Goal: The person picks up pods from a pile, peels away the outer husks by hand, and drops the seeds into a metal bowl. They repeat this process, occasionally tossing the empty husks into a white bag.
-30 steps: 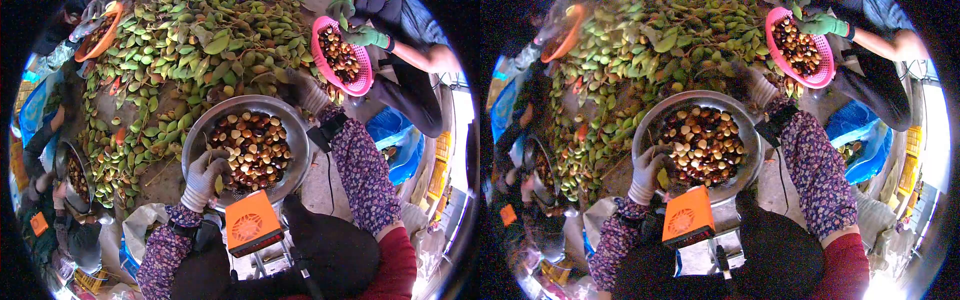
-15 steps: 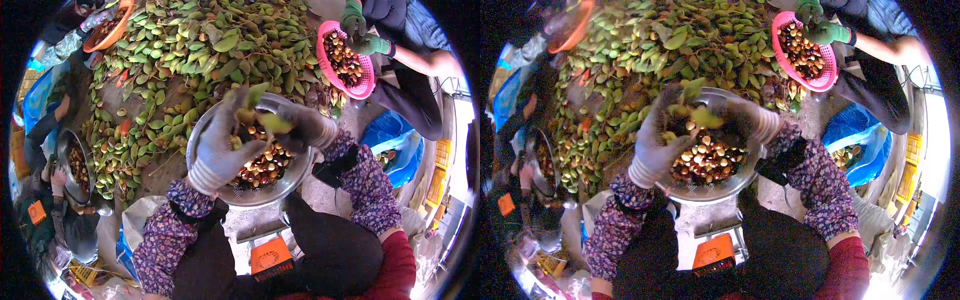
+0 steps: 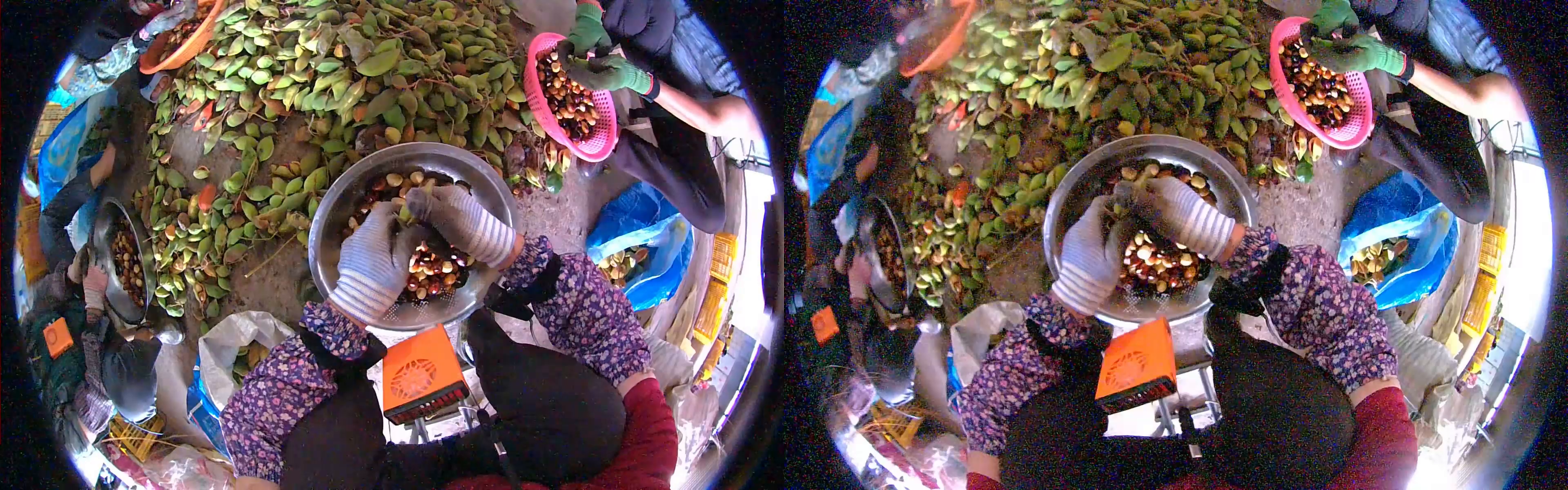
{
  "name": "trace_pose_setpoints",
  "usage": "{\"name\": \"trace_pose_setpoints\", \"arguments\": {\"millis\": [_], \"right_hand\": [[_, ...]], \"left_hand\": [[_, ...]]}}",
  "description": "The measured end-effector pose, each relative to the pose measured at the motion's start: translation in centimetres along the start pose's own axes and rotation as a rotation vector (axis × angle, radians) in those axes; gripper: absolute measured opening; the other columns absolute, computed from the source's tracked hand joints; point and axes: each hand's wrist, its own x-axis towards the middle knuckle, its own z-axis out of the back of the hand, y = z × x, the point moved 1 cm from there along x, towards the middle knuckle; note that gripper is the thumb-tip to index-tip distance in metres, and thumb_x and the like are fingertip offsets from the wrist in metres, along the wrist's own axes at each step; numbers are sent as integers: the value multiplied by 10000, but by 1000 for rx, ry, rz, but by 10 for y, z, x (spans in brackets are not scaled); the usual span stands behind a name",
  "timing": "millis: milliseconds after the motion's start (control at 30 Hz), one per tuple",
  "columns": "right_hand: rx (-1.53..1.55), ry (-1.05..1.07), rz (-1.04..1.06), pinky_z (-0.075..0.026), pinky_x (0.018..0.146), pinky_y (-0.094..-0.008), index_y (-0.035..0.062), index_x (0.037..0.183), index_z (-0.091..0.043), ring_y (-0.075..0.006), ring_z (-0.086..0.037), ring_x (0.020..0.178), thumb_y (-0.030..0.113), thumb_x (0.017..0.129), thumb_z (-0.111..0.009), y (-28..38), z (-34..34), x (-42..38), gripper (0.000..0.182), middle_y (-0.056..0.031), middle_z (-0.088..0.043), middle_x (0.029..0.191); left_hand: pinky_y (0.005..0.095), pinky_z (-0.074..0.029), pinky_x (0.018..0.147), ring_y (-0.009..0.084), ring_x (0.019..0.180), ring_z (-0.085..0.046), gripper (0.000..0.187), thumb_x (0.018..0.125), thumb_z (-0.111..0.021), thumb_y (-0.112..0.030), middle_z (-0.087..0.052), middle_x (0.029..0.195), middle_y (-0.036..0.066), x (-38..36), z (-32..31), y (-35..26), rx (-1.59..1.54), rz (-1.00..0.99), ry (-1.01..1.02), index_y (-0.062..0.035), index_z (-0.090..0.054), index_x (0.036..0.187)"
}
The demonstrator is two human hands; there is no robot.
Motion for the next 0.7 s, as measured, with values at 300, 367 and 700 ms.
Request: {"name": "trace_pose_setpoints", "arguments": {"millis": [300,367,700], "right_hand": [[41,-27,275,-416,630,-194,12,968,-582,-44,-489,711,280,939,-475,-16,-19,-6,290,20,-570,797],[91,1,283,-425,670,-199,3,971,-573,-45,-498,752,267,943,-462,-16,-17,-9,288,18,-571,832],[-345,208,226,-422,871,-334,-11,1210,-431,-230,-543,1020,209,856,-594,-15,-14,-27,448,-166,-568,1088]], "left_hand": [[309,-458,706,257,799,-620,248,917,-476,-178,-622,827,177,-8,2,7,-289,148,17,25,-550,1038],[293,-450,726,222,829,-611,269,931,-452,-191,-622,847,167,-11,-1,18,-306,168,33,29,-550,1051],[410,-475,722,385,813,-580,192,880,-445,-100,-596,863,227,-12,3,60,-129,48,193,41,-559,947]]}}
